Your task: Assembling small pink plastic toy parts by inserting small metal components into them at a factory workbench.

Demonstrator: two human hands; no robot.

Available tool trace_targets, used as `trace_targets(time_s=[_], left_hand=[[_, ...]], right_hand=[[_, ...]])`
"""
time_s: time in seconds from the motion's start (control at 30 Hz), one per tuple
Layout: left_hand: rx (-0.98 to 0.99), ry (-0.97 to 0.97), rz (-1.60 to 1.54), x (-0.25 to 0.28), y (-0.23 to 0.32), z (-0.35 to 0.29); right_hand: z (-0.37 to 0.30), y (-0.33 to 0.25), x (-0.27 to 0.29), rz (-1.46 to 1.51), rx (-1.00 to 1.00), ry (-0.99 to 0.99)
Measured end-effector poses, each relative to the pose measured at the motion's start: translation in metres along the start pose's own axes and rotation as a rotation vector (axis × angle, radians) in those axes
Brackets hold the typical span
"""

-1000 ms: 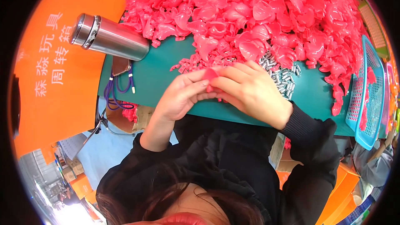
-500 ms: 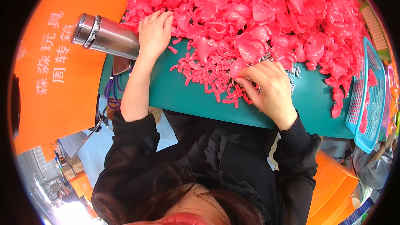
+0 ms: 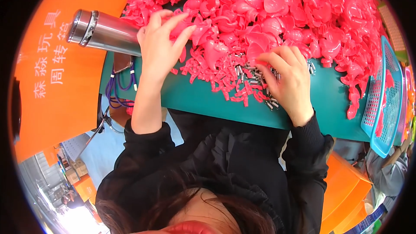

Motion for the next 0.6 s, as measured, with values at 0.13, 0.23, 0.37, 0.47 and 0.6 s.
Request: trace_targets(time_s=[0.13,0.23,0.37,0.47,0.6], left_hand=[[-0.176,-0.032,-0.081,-0.010,0.009,0.008],[-0.236,-0.145,-0.039,-0.019,0.009,0.007],[-0.276,-0.225,-0.053,-0.020,0.010,0.007],[-0.263,-0.172,-0.095,-0.021,0.006,0.008],[-0.198,0.038,-0.164,-0.011,0.001,0.012]], right_hand=[[-0.001,-0.009,0.002,-0.050,-0.008,0.042],[-0.004,-0.027,0.002,-0.009,0.079,-0.015],[-0.018,-0.050,-0.025,0.027,0.095,-0.121],[-0.024,-0.071,-0.046,0.018,0.191,-0.228],[-0.021,-0.091,-0.070,-0.071,0.337,-0.279]])
Point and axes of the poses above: each hand's wrist, its own z-axis towards the middle knuckle, its own x-axis out of the back of the hand, y = z × x, the point moved 5 cm from there along z, towards the middle knuckle
